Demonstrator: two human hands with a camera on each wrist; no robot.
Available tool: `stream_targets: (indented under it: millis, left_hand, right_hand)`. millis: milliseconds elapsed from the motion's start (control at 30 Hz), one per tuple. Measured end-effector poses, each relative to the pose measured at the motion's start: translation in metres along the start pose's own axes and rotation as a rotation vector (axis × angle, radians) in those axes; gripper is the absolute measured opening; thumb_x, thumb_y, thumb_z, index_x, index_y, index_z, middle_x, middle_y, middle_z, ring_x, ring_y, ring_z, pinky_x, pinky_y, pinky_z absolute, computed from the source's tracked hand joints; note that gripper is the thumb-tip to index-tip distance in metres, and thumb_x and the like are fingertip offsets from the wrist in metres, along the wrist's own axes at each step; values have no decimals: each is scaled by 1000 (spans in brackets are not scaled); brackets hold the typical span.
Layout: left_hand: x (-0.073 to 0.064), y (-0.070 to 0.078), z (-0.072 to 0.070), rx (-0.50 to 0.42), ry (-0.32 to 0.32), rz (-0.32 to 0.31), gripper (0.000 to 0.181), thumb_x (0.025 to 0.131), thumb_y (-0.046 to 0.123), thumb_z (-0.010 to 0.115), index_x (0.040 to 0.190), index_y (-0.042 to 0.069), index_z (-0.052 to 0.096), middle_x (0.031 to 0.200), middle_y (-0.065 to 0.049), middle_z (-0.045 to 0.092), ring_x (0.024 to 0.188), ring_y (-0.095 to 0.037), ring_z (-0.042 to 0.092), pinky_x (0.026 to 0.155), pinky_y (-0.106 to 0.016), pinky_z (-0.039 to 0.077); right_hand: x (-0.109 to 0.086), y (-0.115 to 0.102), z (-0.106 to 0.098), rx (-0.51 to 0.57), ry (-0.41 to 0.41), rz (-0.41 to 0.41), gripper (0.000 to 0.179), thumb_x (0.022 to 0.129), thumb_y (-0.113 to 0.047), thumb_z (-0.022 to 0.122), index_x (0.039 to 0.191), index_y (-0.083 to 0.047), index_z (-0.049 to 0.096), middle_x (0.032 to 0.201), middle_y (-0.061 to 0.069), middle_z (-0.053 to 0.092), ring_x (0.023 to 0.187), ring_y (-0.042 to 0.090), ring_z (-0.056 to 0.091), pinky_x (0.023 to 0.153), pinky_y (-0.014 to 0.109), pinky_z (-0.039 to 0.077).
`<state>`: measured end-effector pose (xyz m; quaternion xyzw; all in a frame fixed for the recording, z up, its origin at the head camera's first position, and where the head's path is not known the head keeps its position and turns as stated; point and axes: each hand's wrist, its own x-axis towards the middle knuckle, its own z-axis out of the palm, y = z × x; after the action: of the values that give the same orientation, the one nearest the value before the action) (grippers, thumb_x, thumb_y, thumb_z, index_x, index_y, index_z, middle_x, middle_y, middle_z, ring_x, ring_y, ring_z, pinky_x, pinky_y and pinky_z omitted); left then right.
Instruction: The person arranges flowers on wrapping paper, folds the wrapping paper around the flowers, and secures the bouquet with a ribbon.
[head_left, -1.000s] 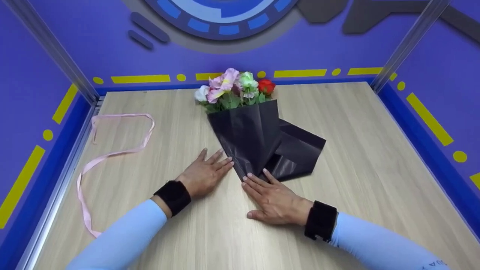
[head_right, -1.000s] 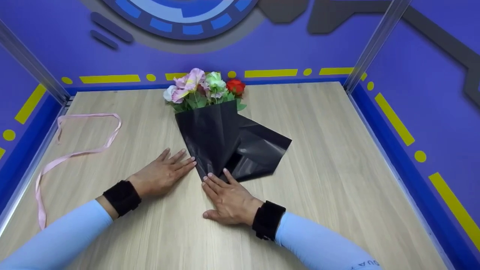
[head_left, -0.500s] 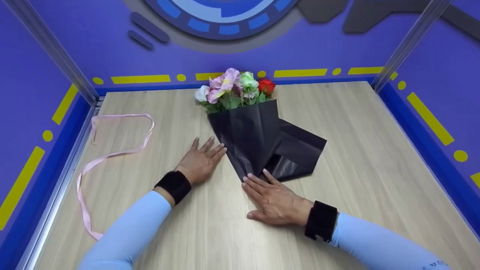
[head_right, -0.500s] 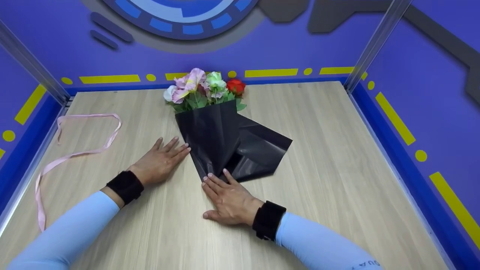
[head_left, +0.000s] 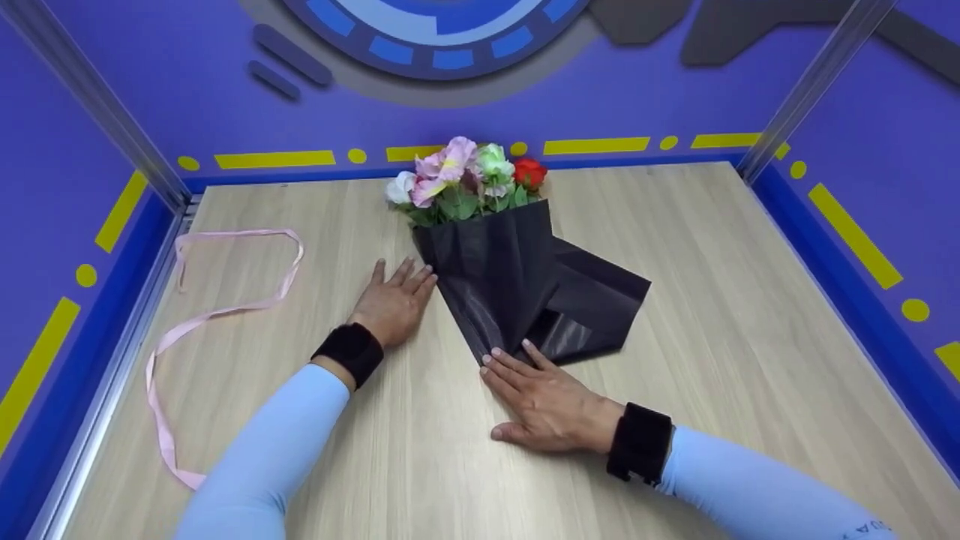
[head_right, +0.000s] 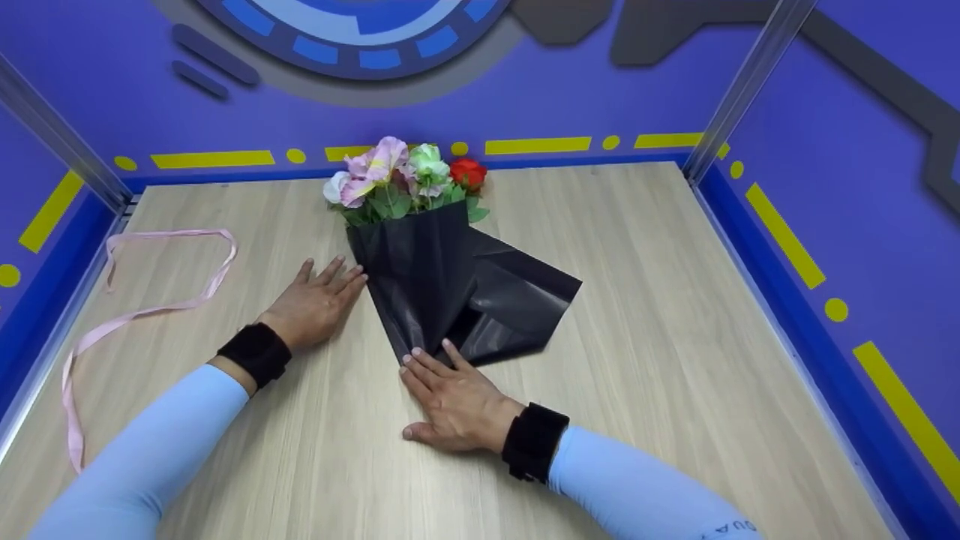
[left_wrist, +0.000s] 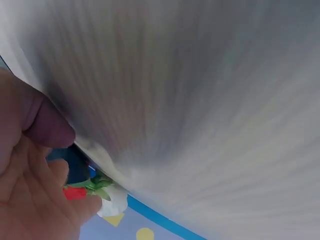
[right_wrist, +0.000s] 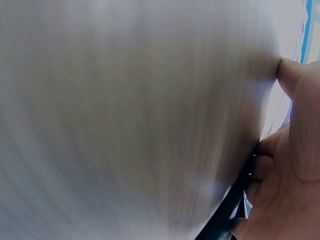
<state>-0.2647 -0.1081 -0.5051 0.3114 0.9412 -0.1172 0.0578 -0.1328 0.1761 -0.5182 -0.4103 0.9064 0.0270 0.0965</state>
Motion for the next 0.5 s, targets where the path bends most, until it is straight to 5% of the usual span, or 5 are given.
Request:
stream_targets:
  millis: [333, 500]
  left_hand:
    - [16, -14, 4, -157, 3, -23, 49, 111, 12, 33, 157, -6, 33, 171, -20, 27, 161, -37, 21, 126, -66, 22]
    - [23, -20, 4, -199, -32, -51, 56, 112, 15, 34, 165, -1, 22, 172, -18, 28, 161, -37, 23, 126, -65, 22]
  right_hand:
    - [-1, 0, 0, 1, 12, -6, 87, 106, -70, 30, 167, -8, 25, 174, 10, 22, 164, 23, 16, 131, 58, 10]
    - [-2, 1, 0, -8, 19, -7, 87, 106, -69, 31, 166, -7, 26, 174, 10, 24, 163, 24, 16, 131, 58, 11]
